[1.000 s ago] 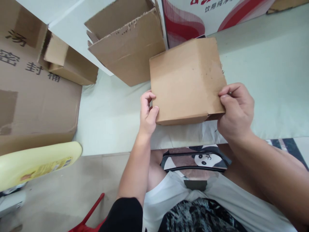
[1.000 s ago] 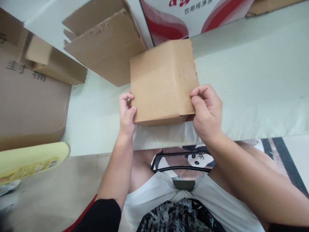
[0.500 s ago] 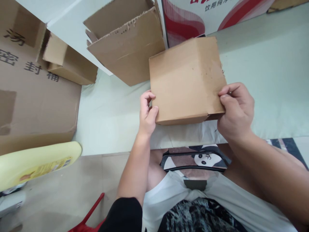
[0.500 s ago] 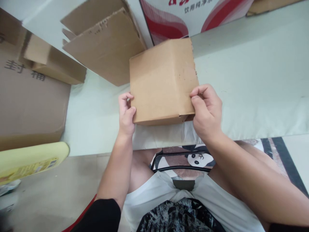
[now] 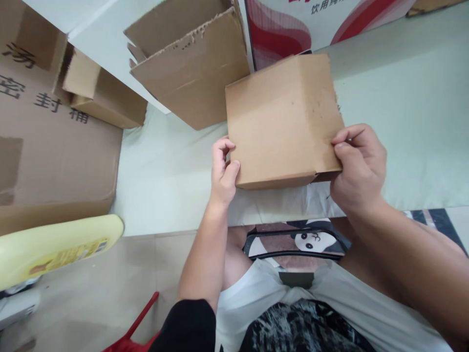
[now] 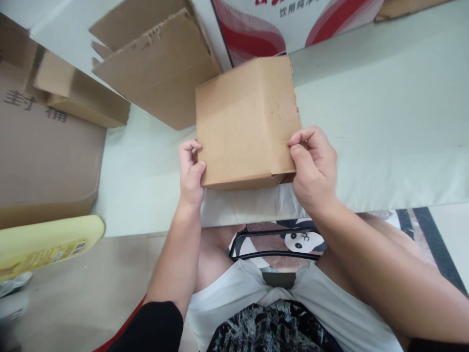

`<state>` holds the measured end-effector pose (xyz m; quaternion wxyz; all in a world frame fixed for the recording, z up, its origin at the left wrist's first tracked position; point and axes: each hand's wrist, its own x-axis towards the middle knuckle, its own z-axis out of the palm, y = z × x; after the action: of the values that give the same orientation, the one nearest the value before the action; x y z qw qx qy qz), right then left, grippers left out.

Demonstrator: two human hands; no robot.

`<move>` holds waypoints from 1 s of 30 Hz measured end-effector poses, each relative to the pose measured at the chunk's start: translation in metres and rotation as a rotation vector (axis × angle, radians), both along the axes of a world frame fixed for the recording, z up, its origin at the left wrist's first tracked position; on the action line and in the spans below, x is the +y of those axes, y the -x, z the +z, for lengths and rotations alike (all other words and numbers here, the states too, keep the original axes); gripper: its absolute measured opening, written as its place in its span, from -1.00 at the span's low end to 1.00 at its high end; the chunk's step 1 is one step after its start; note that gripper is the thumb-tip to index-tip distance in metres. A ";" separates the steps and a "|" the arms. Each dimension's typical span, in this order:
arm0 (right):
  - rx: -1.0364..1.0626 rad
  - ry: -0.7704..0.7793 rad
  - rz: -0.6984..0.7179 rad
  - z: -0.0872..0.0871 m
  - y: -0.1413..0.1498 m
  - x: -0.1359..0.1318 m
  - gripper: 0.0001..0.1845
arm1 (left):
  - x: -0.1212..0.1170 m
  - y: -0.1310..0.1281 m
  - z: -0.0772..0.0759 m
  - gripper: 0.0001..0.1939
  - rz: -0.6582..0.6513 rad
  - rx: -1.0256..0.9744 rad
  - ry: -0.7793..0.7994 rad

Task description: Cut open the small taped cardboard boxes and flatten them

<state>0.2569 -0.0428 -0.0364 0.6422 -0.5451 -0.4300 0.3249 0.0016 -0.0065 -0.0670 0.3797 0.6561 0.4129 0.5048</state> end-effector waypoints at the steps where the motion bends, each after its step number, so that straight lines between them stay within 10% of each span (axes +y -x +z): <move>1: -0.003 0.003 0.001 0.000 0.000 0.000 -0.94 | 0.000 0.000 0.000 -0.62 0.000 0.009 -0.002; 30: -0.017 -0.017 -0.003 -0.001 -0.001 -0.001 -0.94 | 0.001 -0.001 0.005 -0.46 0.069 0.010 0.038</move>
<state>0.2580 -0.0440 -0.0371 0.6434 -0.5433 -0.4373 0.3156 0.0024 -0.0056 -0.0625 0.3725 0.6367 0.4466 0.5063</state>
